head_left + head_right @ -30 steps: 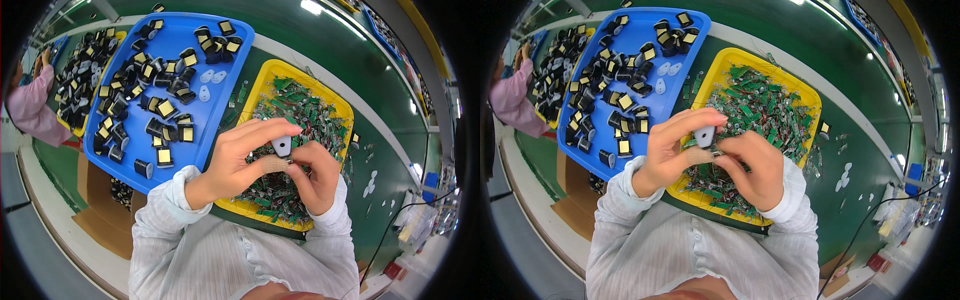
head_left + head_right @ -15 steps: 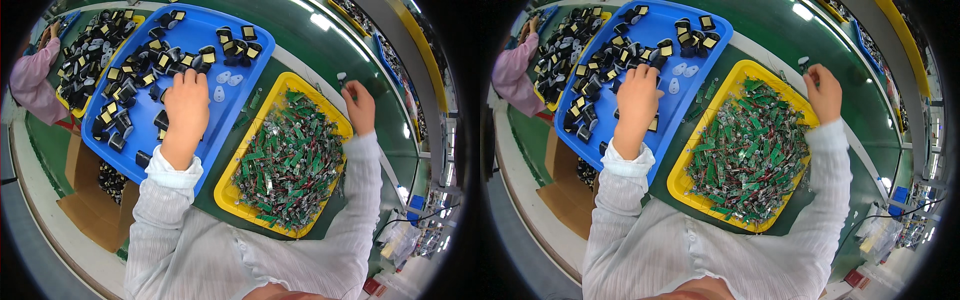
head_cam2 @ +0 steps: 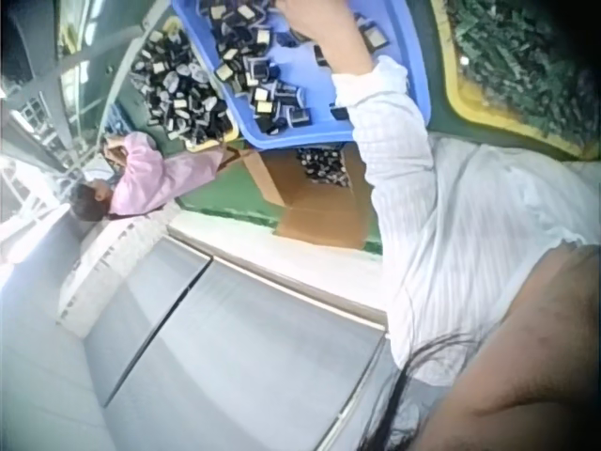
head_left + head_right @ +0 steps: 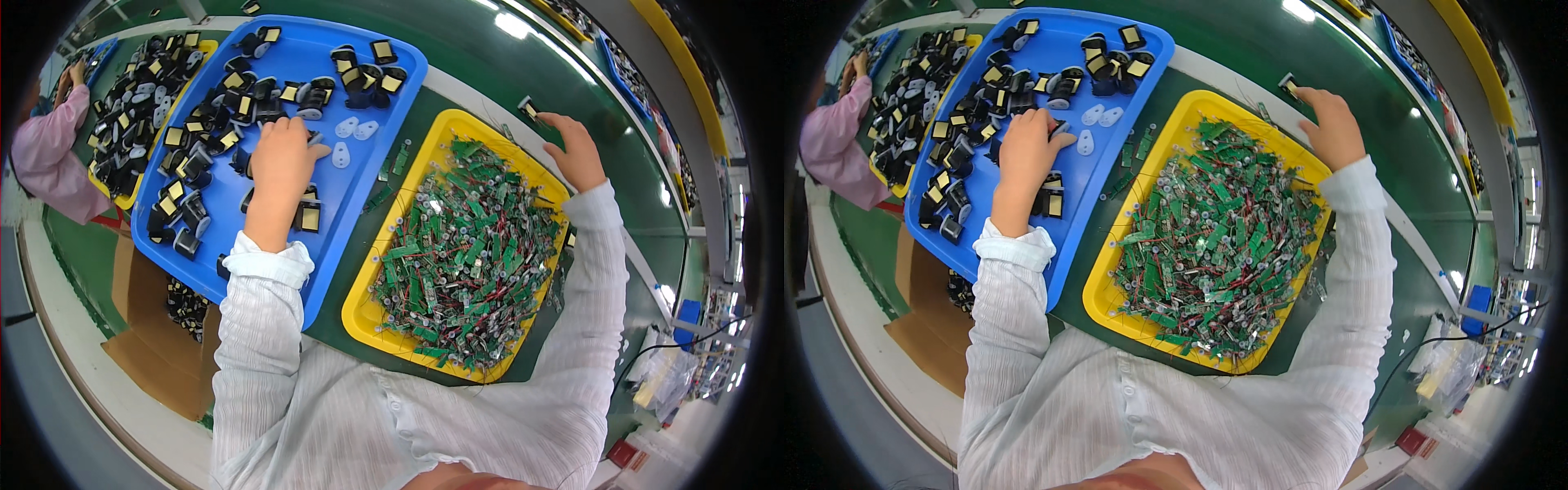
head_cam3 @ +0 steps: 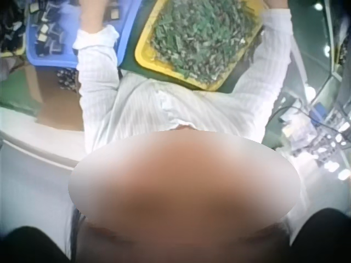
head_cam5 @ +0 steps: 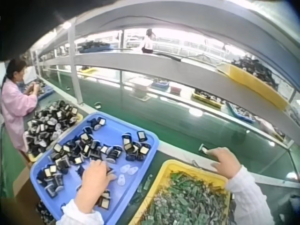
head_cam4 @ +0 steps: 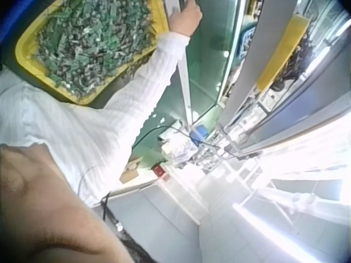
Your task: The person repeatedly picks up small black cylindrical components and green circuit boards from trays on a factory assembly line. They insert the circuit boards into the cylindrical housings by hand and place the assembled units into a blue tray. The process is repetitive and involves handling multiple small electronic parts.
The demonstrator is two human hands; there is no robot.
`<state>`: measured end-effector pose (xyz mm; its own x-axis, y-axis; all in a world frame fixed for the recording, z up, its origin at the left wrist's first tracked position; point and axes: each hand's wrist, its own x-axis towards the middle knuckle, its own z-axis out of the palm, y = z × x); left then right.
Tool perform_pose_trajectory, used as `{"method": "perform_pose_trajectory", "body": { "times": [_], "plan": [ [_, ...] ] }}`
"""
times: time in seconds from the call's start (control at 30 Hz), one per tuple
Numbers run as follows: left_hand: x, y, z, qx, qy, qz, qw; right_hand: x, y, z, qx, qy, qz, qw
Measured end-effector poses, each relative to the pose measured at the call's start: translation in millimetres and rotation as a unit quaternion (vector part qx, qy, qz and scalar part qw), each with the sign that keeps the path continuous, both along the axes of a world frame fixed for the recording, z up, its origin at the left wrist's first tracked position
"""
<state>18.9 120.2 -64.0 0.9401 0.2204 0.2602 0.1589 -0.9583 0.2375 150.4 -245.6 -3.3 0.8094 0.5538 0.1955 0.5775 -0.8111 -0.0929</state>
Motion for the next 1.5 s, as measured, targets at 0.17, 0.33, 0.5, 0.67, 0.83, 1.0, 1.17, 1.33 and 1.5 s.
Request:
{"method": "perform_pose_trajectory", "body": {
  "times": [0.17,0.33,0.5,0.67,0.83,1.0,1.17,1.33,1.5],
  "plan": [
    [-1,-9,10,-0.003,-0.104,-0.058,0.993,-94,43,45,0.126,0.140,0.154,0.970],
    [-16,-55,52,-0.250,-0.162,-0.159,0.941,-140,85,24,0.155,0.151,0.164,0.962],
    [-20,-74,52,-0.391,-0.169,-0.221,0.878,-158,119,-3,0.156,0.138,0.211,0.955],
    [-30,-77,48,-0.656,-0.097,-0.231,0.712,-154,112,-2,0.134,0.125,0.224,0.957],
    [-44,-86,54,-0.765,-0.023,-0.256,0.590,-174,81,35,0.516,0.385,0.046,0.764],
    [-56,-108,56,-0.752,0.083,-0.308,0.576,-183,85,29,0.609,0.426,0.047,0.667],
    [-54,-110,56,-0.713,0.061,-0.328,0.617,-186,85,16,0.576,0.318,0.047,0.752],
    [-55,-112,49,-0.704,-0.005,-0.333,0.627,-186,83,7,0.541,0.212,0.060,0.812],
    [-55,-113,54,-0.691,-0.020,-0.339,0.638,-186,83,6,0.539,0.199,0.023,0.818]
  ]
}}
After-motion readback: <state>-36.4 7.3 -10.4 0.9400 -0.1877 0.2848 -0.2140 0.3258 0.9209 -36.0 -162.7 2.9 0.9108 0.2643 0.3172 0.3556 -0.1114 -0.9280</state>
